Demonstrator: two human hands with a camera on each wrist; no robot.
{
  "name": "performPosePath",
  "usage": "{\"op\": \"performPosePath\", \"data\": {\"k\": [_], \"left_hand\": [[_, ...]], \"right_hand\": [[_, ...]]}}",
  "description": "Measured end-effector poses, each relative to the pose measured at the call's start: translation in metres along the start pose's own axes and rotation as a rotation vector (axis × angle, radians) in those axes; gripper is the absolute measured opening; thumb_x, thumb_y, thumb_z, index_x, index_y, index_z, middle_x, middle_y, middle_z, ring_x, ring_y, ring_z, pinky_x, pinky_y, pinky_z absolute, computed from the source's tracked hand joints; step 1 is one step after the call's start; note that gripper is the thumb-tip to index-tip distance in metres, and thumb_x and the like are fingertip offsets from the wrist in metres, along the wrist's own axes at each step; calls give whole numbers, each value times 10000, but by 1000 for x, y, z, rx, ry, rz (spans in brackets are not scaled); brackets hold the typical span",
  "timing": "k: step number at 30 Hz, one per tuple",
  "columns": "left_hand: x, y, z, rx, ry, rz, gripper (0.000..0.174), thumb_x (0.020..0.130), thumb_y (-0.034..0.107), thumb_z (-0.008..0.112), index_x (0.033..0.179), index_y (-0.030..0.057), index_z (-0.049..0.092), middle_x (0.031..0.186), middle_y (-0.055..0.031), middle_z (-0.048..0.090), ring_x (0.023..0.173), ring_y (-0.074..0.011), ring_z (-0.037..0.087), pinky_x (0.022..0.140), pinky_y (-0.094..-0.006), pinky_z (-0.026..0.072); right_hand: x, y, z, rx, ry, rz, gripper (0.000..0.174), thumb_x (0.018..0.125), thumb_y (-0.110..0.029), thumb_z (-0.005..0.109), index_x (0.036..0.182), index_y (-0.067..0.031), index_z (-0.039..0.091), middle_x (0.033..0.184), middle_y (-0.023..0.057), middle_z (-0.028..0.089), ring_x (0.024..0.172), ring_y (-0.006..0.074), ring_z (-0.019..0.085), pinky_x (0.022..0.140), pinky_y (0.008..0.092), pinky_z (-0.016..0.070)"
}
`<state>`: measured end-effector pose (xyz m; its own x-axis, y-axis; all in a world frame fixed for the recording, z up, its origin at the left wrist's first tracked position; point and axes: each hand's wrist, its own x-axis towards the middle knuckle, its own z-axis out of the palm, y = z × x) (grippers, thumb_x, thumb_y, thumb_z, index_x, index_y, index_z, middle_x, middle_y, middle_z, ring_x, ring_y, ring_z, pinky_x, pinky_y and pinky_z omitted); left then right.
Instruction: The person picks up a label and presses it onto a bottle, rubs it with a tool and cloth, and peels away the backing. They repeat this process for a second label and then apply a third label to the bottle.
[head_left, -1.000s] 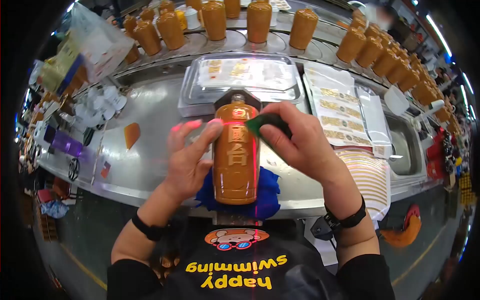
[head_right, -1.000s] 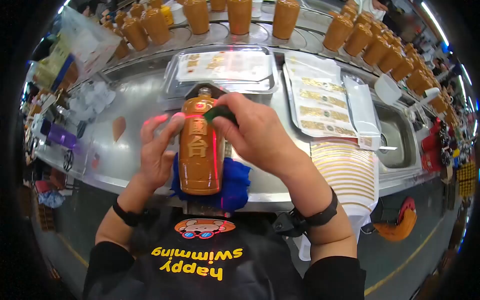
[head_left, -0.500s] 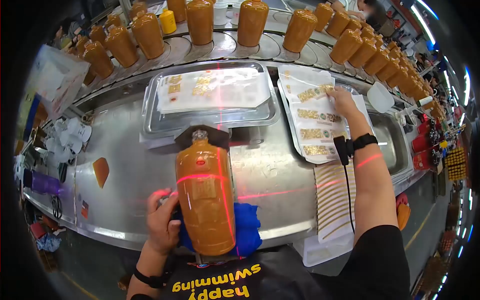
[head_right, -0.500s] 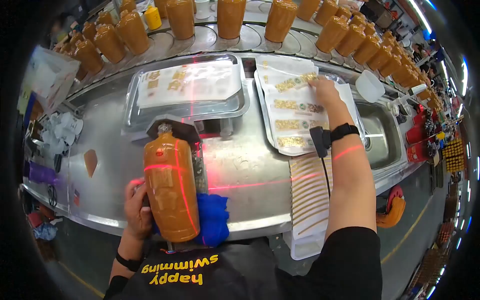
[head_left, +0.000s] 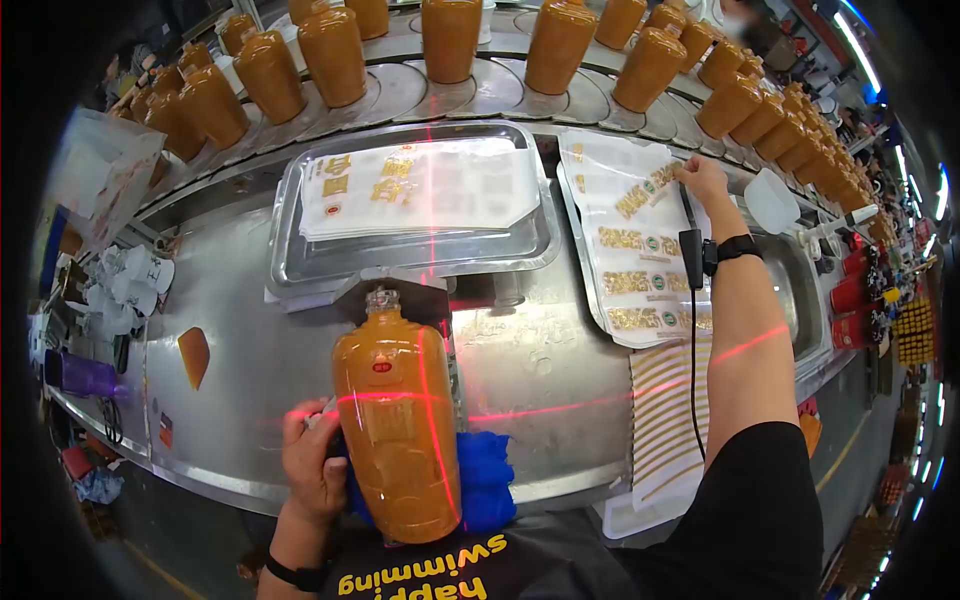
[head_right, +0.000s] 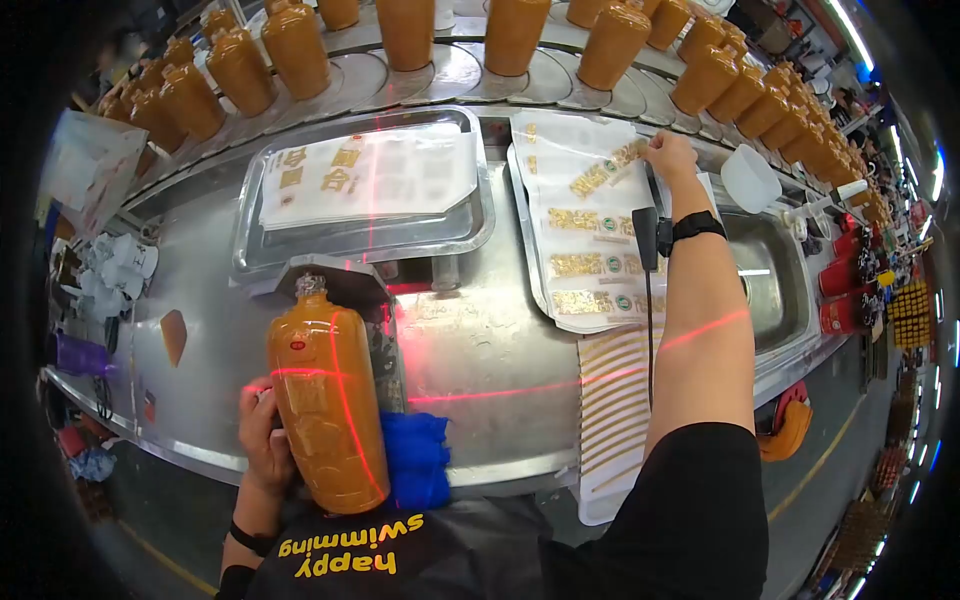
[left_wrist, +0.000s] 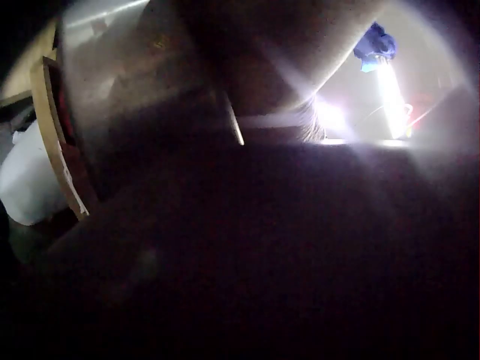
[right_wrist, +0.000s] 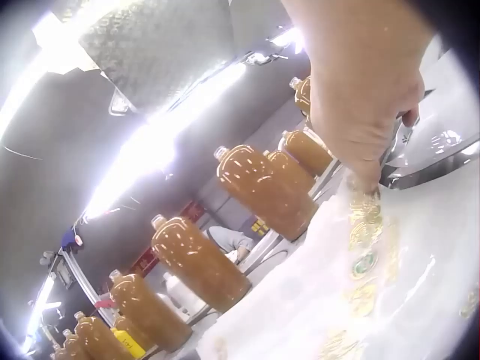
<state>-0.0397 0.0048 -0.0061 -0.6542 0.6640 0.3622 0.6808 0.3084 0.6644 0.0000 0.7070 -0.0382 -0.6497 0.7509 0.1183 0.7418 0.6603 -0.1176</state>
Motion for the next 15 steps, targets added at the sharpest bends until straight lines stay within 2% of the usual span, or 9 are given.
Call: {"op": "performPosePath", "data": {"k": [2, 5, 6, 9, 12, 15], "left_hand": [[-1, -2, 1, 19, 19, 25, 551, 997, 457, 435, 1173, -35, 612, 1057, -183, 652, 1084, -373, 553, 918, -445, 459], [1, 3, -1, 15, 36, 38, 508, 994, 407, 445, 1158, -42, 618, 1077, -192, 656, 1071, -384, 559, 917, -452, 458], [-1, 2, -3, 13, 36, 47, 476, 986, 371, 464, 1149, -47, 623, 1091, -196, 658, 1063, -393, 562, 919, -454, 457], [-3, 7, -5, -9, 44, 67, 465, 985, 360, 475, 1154, -47, 622, 1095, -190, 660, 1075, -389, 561, 921, -455, 456], [-6, 12, -6, -16, 63, 109, 405, 984, 305, 493, 1157, -36, 624, 1086, -190, 659, 1081, -370, 561, 931, -438, 451], [-11, 15, -15, -60, 87, 90, 370, 990, 267, 492, 1169, -32, 617, 1088, -188, 644, 1085, -348, 563, 942, -408, 444]], "right_hand": [[-3, -4, -5, -116, 13, -1, 287, 782, -358, 710, 993, -166, 724, 1041, 79, 676, 1063, 317, 613, 898, 462, 482], [-37, -32, -29, -204, 194, 5, 218, 855, -262, 615, 1007, -148, 722, 1168, 103, 607, 1153, 341, 553, 919, 511, 484], [-45, -35, -38, -185, 231, -53, 185, 865, -221, 605, 952, -98, 714, 1166, 146, 587, 1089, 415, 539, 874, 504, 501], [-61, -40, -65, -318, 272, -134, 182, 874, -215, 595, 952, -102, 715, 1145, 135, 588, 1082, 401, 542, 877, 494, 503], [-92, -50, -93, -339, 288, -110, 177, 879, -200, 580, 938, -101, 714, 1133, 137, 586, 1069, 386, 547, 873, 489, 509], [-112, -64, -119, -375, 219, -116, 218, 884, -216, 564, 984, -103, 722, 1226, 123, 564, 1156, 358, 527, 862, 511, 520]]}}
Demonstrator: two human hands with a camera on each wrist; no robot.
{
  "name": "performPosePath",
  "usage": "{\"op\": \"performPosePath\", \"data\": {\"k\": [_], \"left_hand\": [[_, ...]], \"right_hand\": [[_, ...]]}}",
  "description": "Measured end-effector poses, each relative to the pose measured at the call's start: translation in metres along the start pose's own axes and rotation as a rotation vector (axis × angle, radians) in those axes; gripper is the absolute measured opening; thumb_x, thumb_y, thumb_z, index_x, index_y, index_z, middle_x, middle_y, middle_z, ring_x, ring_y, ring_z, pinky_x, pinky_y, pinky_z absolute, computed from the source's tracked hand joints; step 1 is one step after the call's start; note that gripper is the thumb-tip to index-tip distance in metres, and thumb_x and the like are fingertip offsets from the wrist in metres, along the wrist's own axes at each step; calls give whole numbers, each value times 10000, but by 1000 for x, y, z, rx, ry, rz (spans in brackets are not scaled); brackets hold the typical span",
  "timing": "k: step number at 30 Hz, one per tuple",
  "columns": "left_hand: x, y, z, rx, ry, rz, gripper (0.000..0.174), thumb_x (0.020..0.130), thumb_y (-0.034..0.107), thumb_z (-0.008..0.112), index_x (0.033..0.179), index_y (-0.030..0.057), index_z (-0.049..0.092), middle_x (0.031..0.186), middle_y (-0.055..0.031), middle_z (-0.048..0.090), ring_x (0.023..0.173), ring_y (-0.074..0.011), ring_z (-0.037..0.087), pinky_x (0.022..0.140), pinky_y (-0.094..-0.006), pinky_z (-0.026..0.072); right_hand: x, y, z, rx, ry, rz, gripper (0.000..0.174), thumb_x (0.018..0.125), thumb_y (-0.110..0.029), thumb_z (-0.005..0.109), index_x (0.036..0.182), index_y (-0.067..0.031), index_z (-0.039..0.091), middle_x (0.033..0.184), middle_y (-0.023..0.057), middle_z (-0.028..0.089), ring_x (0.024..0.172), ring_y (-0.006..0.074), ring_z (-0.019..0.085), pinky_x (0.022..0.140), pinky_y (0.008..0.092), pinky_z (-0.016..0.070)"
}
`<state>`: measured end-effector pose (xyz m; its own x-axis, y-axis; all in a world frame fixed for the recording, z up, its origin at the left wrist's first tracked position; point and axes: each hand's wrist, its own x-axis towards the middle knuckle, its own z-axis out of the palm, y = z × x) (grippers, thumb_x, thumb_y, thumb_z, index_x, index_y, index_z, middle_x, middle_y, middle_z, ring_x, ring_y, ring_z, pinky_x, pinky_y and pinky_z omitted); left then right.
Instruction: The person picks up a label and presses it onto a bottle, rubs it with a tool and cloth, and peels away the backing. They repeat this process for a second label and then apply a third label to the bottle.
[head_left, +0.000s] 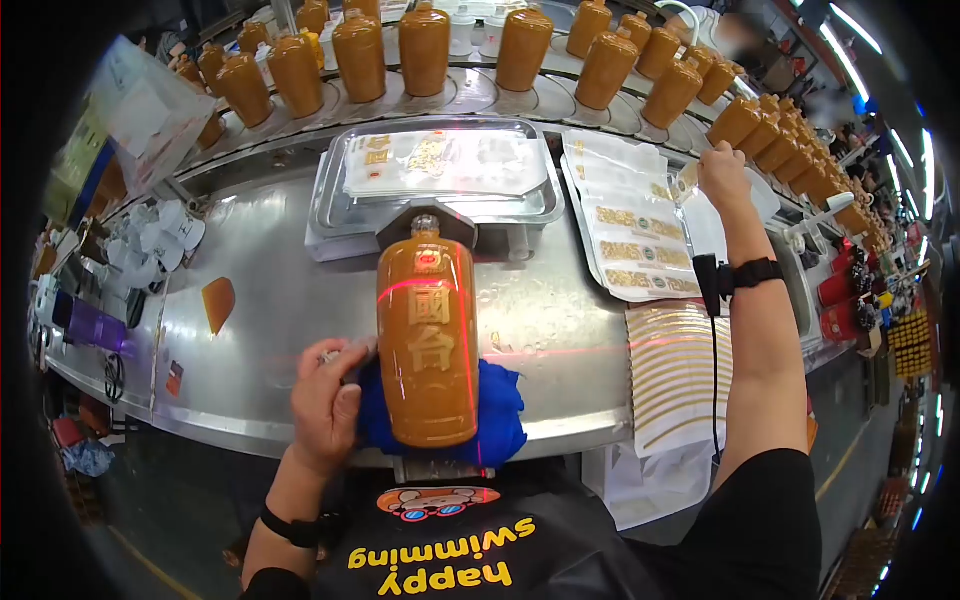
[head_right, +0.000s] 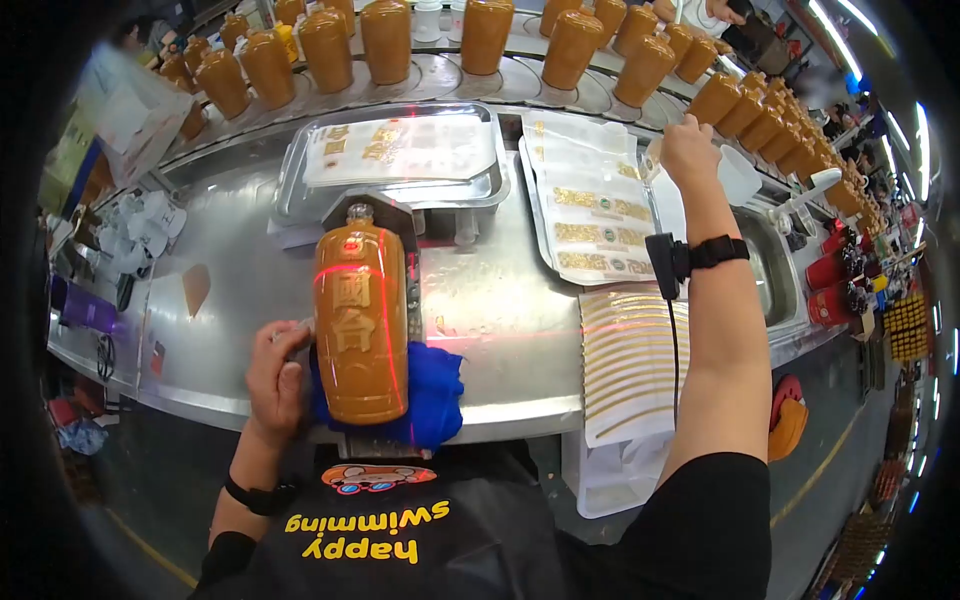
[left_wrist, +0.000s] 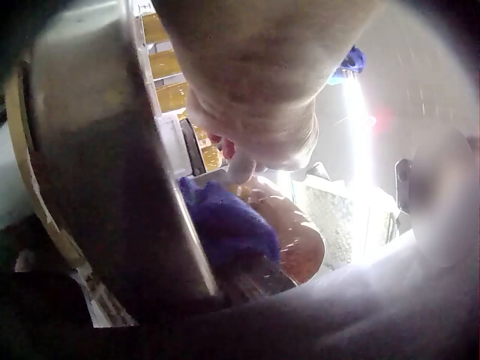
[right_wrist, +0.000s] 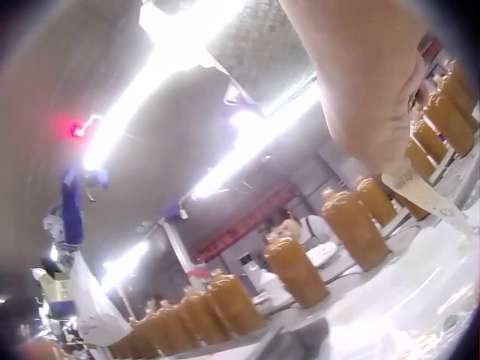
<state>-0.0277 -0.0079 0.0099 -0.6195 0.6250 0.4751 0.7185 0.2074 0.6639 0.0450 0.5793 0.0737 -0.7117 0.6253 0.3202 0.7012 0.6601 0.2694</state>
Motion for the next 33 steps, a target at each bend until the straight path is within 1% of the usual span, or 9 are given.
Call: {"op": "performPosePath", "data": {"k": [10, 14, 17, 20, 22, 24, 26, 29, 33], "left_hand": [[46, 36, -22, -448, 35, -48, 370, 997, 193, 464, 1268, -43, 552, 1284, -150, 587, 1223, -224, 534, 1051, -349, 384], [98, 62, -16, -382, 142, 340, 424, 930, 154, 612, 1311, -6, 518, 1240, -120, 576, 1149, -208, 554, 1001, -323, 423], [121, 80, -24, -548, -141, 257, 544, 927, 203, 609, 1416, 51, 427, 1404, -103, 473, 1340, -198, 399, 1125, -421, 254], [111, 80, -39, -856, -650, -164, 316, 896, 120, 634, 1198, 40, 581, 1110, -24, 606, 1058, -127, 533, 955, -289, 386], [92, 68, -33, -796, -636, -21, 77, 901, 98, 627, 911, 45, 573, 878, 32, 527, 851, -83, 508, 806, -260, 429], [75, 65, -41, -703, -677, -91, 100, 894, 116, 618, 903, 21, 589, 842, 3, 578, 827, -57, 526, 743, -241, 433], [59, 54, -41, -684, -692, -173, 117, 900, 133, 626, 904, 21, 593, 814, 4, 581, 781, -57, 530, 706, -239, 437], [47, 41, -37, -673, -706, -353, 150, 915, 168, 631, 900, 21, 600, 773, 12, 586, 720, -55, 532, 654, -238, 439], [45, 39, -34, -607, -669, -437, 188, 933, 203, 634, 885, 23, 608, 752, 22, 598, 696, -48, 530, 615, -234, 436]], "right_hand": [[-99, -94, -193, 706, 190, -719, 111, 817, -92, 656, 863, 7, 637, 972, 139, 621, 897, 304, 612, 814, 377, 479], [-148, -136, -253, 845, 338, -993, 119, 830, -101, 656, 844, 2, 598, 1005, 114, 625, 842, 287, 613, 777, 361, 473], [-175, -154, -279, 910, 209, -1016, 120, 861, -71, 618, 810, 14, 550, 1128, 137, 611, 971, 212, 578, 870, 309, 426], [-188, -159, -271, 1040, 226, -952, 129, 853, -81, 634, 801, 8, 556, 1142, 140, 613, 989, 201, 570, 877, 305, 419], [-201, -155, -253, 1153, 155, -855, 110, 835, -72, 648, 798, 2, 575, 1118, 139, 614, 922, 176, 563, 807, 290, 425], [-220, -154, -229, 1277, 74, -747, 82, 807, -46, 664, 798, -1, 595, 1050, 128, 629, 748, 139, 574, 657, 261, 444], [-239, -158, -201, 1354, 11, -668, 80, 814, -38, 667, 799, -3, 596, 1076, 117, 623, 712, 115, 539, 645, 255, 437], [-263, -164, -158, 1485, -154, -470, 75, 834, -43, 675, 819, -4, 612, 1102, 113, 613, 724, 104, 525, 648, 241, 425], [-285, -165, -125, 1472, -201, -372, 68, 838, -50, 663, 821, -2, 617, 1105, 132, 616, 928, 170, 586, 785, 275, 447]]}}
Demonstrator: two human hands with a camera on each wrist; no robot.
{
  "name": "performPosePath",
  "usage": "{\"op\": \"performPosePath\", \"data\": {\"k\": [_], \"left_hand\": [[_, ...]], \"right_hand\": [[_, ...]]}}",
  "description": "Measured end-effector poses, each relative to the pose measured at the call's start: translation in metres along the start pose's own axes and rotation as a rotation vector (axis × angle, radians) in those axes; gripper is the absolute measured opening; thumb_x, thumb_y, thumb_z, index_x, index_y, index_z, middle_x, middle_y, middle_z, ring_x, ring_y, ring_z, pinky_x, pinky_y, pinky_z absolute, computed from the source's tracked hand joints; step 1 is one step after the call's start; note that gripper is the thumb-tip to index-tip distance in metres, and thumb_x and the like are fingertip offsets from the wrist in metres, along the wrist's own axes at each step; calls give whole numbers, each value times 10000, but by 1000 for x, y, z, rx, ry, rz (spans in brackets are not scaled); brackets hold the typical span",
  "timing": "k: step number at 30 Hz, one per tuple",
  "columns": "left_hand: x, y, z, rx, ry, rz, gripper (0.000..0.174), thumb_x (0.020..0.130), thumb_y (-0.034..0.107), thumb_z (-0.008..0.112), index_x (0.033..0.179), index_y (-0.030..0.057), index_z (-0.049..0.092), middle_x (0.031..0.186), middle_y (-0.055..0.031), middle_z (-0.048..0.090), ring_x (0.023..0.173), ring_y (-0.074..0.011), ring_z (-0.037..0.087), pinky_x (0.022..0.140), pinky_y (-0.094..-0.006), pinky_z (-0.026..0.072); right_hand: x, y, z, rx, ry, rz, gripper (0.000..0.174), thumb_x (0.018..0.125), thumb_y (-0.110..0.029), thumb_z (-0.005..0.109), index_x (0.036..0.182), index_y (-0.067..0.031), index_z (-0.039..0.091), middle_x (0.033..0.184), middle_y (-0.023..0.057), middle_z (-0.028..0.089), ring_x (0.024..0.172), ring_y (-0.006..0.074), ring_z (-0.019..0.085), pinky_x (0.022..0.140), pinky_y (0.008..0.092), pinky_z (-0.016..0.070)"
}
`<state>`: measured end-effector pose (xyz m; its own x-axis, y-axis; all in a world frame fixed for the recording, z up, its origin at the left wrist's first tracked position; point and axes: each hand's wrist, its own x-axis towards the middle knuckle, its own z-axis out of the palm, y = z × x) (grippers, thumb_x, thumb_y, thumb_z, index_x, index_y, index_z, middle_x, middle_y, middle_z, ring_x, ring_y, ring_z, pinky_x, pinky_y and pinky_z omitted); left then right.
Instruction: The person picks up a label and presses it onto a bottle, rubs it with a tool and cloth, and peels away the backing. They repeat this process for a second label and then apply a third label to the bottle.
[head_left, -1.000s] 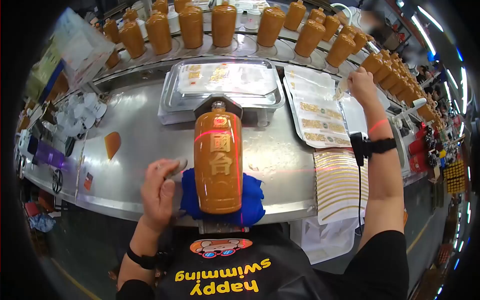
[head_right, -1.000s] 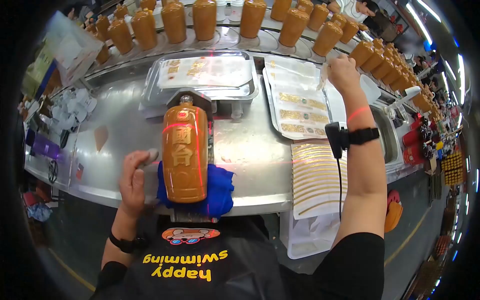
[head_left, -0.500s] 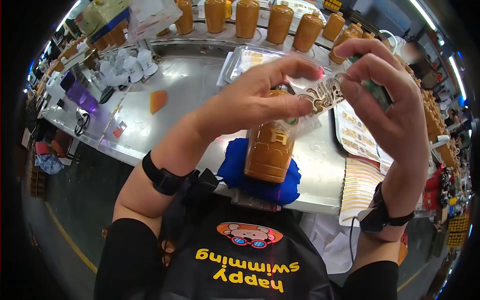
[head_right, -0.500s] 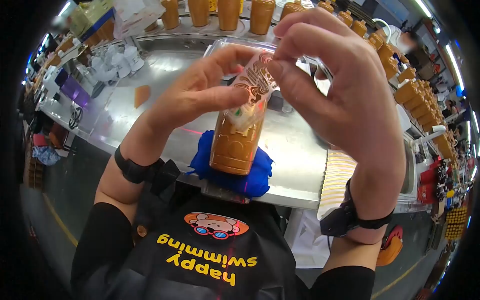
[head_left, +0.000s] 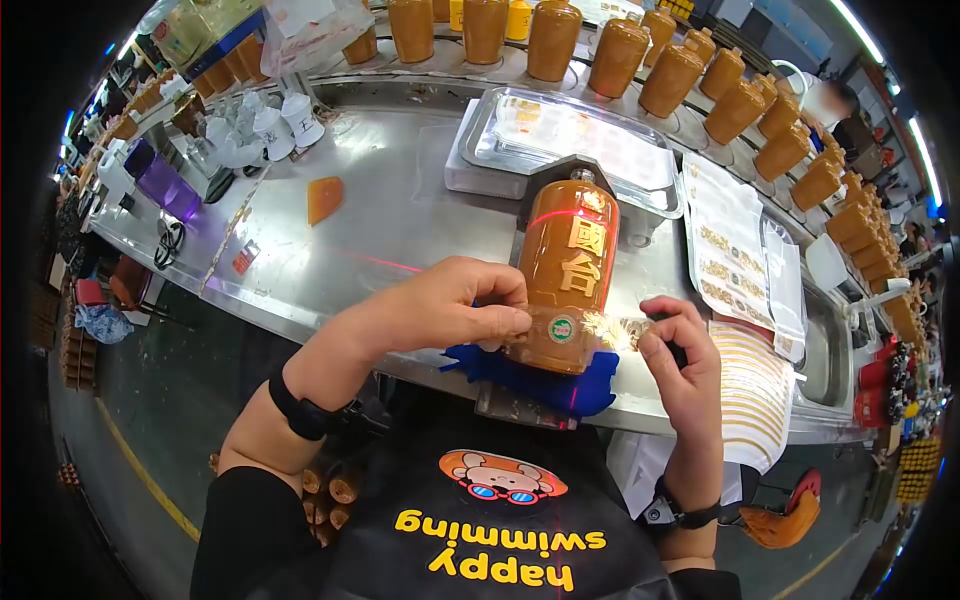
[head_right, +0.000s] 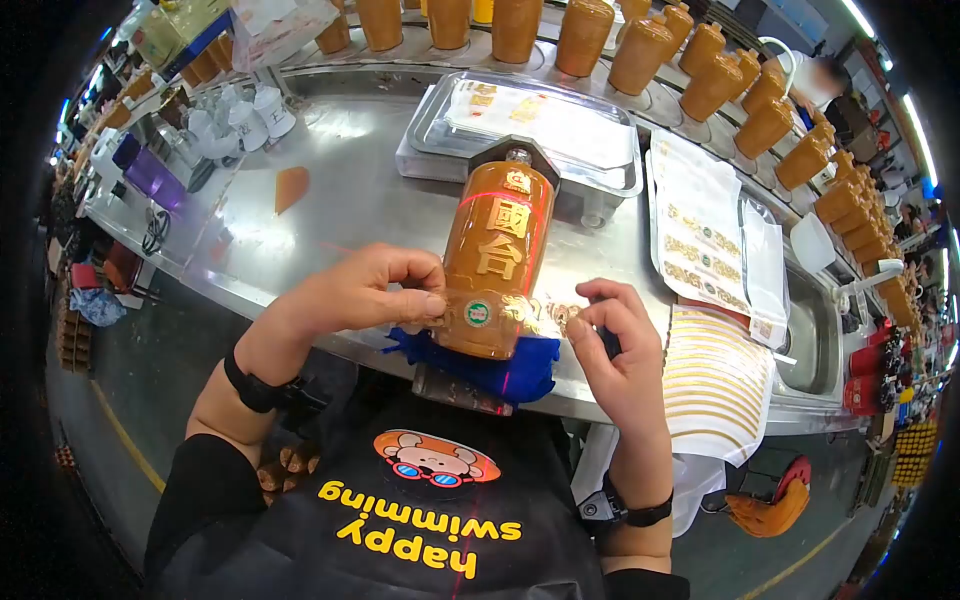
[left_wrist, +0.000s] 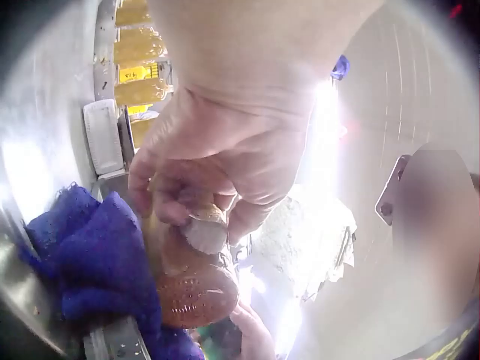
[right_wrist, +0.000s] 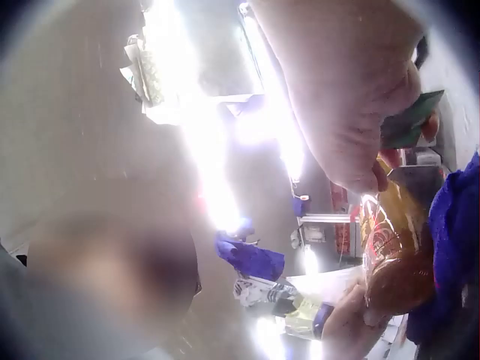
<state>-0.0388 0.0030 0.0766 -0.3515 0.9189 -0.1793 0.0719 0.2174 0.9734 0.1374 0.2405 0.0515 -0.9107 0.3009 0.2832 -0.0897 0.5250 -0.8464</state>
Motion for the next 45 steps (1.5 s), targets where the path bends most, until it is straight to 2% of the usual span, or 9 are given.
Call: {"op": "performPosePath", "data": {"k": [6, 9, 11, 15, 24, 35, 45], "left_hand": [[6, -7, 0, -29, 41, 18, 193, 929, 204, 647, 858, 29, 608, 754, 20, 604, 689, -49, 536, 606, -231, 440], [6, -11, -3, -52, 58, -50, 195, 927, 210, 653, 852, 36, 608, 743, 23, 600, 685, -44, 536, 597, -222, 440], [7, -12, -1, -83, 65, -3, 200, 927, 215, 654, 847, 38, 606, 744, 22, 599, 679, -41, 533, 587, -216, 435], [8, -10, -1, -55, 85, -43, 196, 941, 204, 647, 847, 47, 577, 766, 36, 556, 701, -43, 514, 620, -226, 433], [10, -12, -1, -80, 105, 19, 200, 938, 199, 651, 828, 52, 573, 759, 39, 550, 699, -42, 516, 620, -226, 438], [10, -8, -1, -48, 122, -6, 220, 935, 212, 659, 815, 53, 563, 757, 35, 548, 685, -44, 523, 604, -228, 442], [11, -11, 2, 8, 173, 55, 243, 922, 192, 655, 784, 22, 549, 715, 30, 526, 676, -54, 478, 597, -252, 423]], "right_hand": [[-11, 11, 5, 45, 21, 27, 85, 850, -63, 665, 823, 1, 615, 1112, 139, 607, 963, 186, 577, 822, 288, 443], [-13, 12, 9, 96, 18, 56, 87, 855, -67, 668, 823, -3, 618, 1117, 133, 599, 979, 189, 570, 843, 291, 437], [-14, 14, 10, 126, 26, 64, 82, 857, -65, 664, 825, -4, 619, 1118, 131, 599, 981, 190, 570, 847, 291, 437], [-13, 15, 11, 120, 30, 54, 71, 858, -59, 661, 830, -4, 625, 1118, 132, 600, 987, 188, 565, 850, 290, 434], [-12, 17, 13, 144, 38, 82, 89, 870, -71, 667, 831, -3, 625, 1109, 127, 601, 982, 187, 566, 857, 293, 433], [-8, 19, 18, 103, 38, 78, 123, 873, -92, 675, 818, -4, 609, 1092, 127, 611, 960, 190, 577, 841, 295, 440], [-6, 21, 20, 110, -2, 117, 64, 858, -42, 639, 832, 4, 603, 1089, 131, 606, 972, 196, 583, 844, 285, 442]]}}
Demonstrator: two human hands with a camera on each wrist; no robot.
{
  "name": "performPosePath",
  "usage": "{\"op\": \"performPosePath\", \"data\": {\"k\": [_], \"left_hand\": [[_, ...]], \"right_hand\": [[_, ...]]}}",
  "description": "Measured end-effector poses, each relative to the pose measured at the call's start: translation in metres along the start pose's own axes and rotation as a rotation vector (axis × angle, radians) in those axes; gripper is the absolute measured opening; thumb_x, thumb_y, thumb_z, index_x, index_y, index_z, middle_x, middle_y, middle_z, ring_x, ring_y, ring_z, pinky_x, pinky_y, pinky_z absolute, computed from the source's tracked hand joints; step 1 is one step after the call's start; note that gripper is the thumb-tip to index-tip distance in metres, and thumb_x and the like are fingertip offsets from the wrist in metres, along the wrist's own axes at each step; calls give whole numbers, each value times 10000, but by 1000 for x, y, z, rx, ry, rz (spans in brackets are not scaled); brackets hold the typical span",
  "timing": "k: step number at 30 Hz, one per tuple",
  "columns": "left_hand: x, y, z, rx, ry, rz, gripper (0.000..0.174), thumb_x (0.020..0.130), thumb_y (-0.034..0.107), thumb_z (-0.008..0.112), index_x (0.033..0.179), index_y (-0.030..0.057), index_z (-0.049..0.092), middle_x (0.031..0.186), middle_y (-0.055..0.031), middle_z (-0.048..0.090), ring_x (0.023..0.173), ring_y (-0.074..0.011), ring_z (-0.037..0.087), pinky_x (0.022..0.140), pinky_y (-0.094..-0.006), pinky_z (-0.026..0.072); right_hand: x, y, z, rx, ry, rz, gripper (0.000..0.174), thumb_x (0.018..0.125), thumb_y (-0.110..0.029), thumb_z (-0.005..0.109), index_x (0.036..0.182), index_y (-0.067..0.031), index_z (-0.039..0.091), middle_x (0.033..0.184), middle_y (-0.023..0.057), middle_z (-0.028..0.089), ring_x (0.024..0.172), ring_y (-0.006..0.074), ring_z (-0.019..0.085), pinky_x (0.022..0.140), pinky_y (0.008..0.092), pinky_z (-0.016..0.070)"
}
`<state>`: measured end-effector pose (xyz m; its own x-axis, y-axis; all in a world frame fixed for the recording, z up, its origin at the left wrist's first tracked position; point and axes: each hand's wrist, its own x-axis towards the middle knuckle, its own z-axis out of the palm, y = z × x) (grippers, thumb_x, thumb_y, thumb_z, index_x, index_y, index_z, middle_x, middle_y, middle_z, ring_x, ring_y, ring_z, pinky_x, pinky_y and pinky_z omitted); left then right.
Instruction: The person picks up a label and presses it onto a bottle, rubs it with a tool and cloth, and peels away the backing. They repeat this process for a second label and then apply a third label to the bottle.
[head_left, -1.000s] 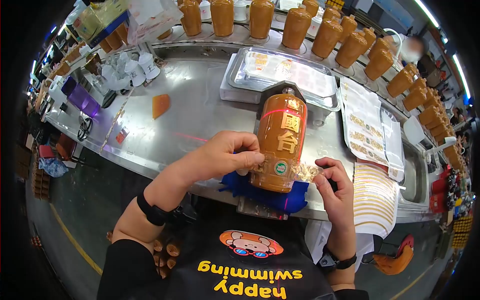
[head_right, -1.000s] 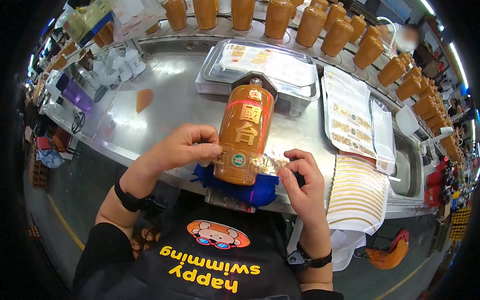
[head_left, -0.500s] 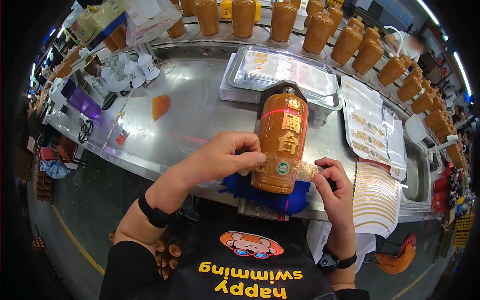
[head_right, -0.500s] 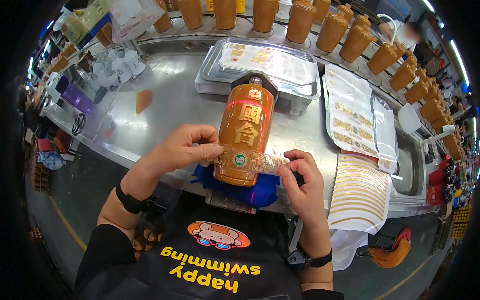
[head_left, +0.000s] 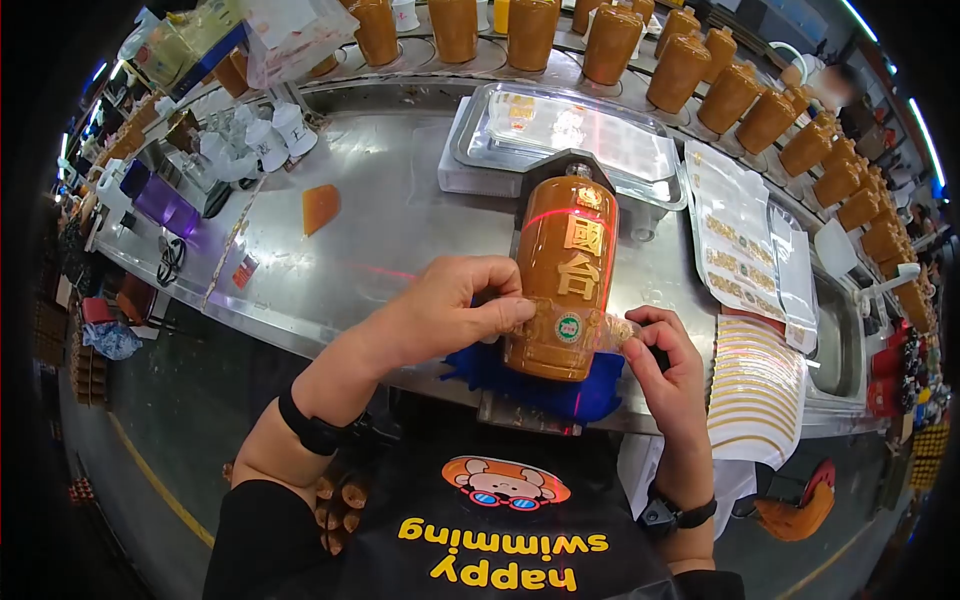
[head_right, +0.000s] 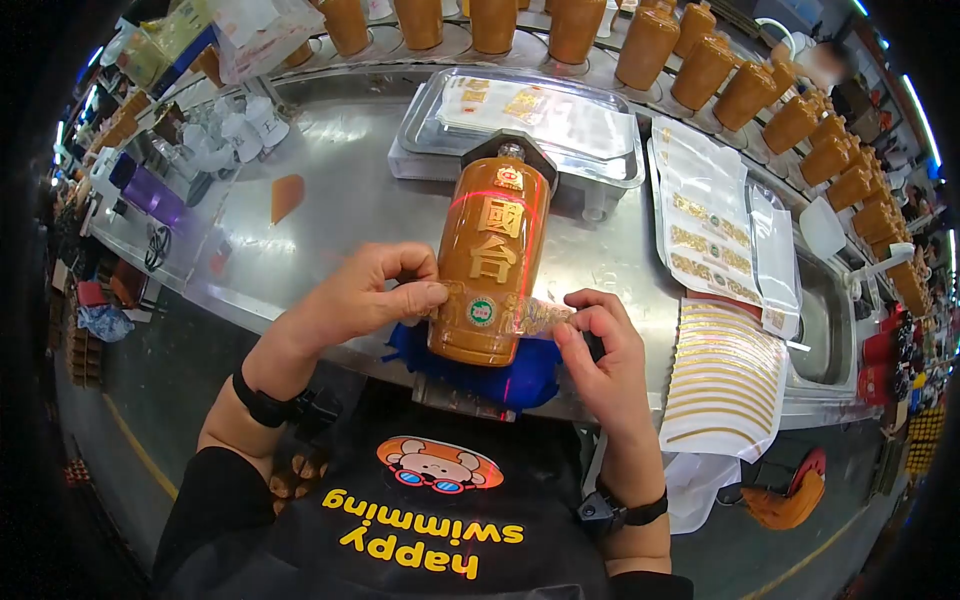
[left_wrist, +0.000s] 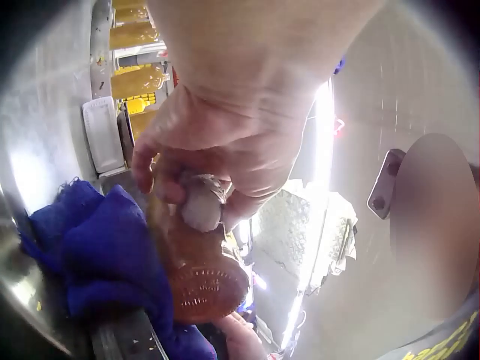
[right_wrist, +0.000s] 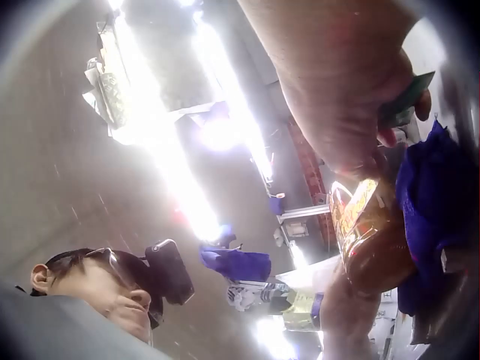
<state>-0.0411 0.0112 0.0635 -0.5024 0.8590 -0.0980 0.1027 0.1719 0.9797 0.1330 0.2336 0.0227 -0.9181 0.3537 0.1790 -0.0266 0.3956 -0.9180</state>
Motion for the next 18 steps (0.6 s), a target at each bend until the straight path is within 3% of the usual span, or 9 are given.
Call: {"op": "performPosePath", "data": {"k": [2, 5, 6, 8, 11, 18], "left_hand": [[-1, 1, 0, 24, -7, -3, 238, 932, 196, 657, 795, 42, 537, 726, 35, 509, 672, -52, 470, 601, -240, 416], [0, -1, 0, 51, 9, 18, 243, 926, 189, 652, 781, 35, 532, 711, 29, 509, 672, -54, 469, 594, -250, 412], [0, -3, 1, 56, 19, 27, 247, 920, 185, 649, 771, 26, 533, 700, 25, 514, 674, -55, 470, 590, -259, 412], [0, -2, -1, 39, 12, 8, 245, 921, 185, 650, 774, 27, 533, 698, 23, 513, 674, -54, 473, 590, -257, 414], [0, 0, -1, 13, -1, 18, 245, 921, 187, 653, 777, 28, 534, 696, 21, 510, 676, -52, 480, 589, -254, 415], [-1, 0, 1, 74, 0, 44, 218, 933, 165, 651, 799, 31, 542, 731, 20, 536, 677, -59, 506, 617, -233, 432]], "right_hand": [[1, 3, -1, -47, -27, -26, 48, 857, -35, 628, 872, 9, 616, 1097, 132, 604, 989, 208, 585, 852, 287, 447], [6, 1, 1, -130, 83, -29, 136, 859, -25, 606, 986, 16, 634, 1120, 136, 595, 1015, 220, 585, 874, 299, 454], [8, -2, 0, -89, 68, 14, 256, 888, -51, 600, 1133, 19, 613, 1161, 146, 585, 1035, 232, 583, 893, 309, 457], [14, -17, 4, -38, -3, -14, 378, 938, -153, 617, 1263, 29, 552, 1197, 161, 577, 1072, 247, 574, 919, 320, 449], [24, -21, 18, -13, -118, -124, 539, 956, -280, 628, 1365, 34, 470, 1230, 173, 569, 1110, 256, 559, 952, 330, 435], [21, -7, 25, 72, -126, -85, 679, 936, -341, 655, 1430, 46, 395, 1257, 183, 561, 1167, 240, 539, 999, 339, 414]]}}
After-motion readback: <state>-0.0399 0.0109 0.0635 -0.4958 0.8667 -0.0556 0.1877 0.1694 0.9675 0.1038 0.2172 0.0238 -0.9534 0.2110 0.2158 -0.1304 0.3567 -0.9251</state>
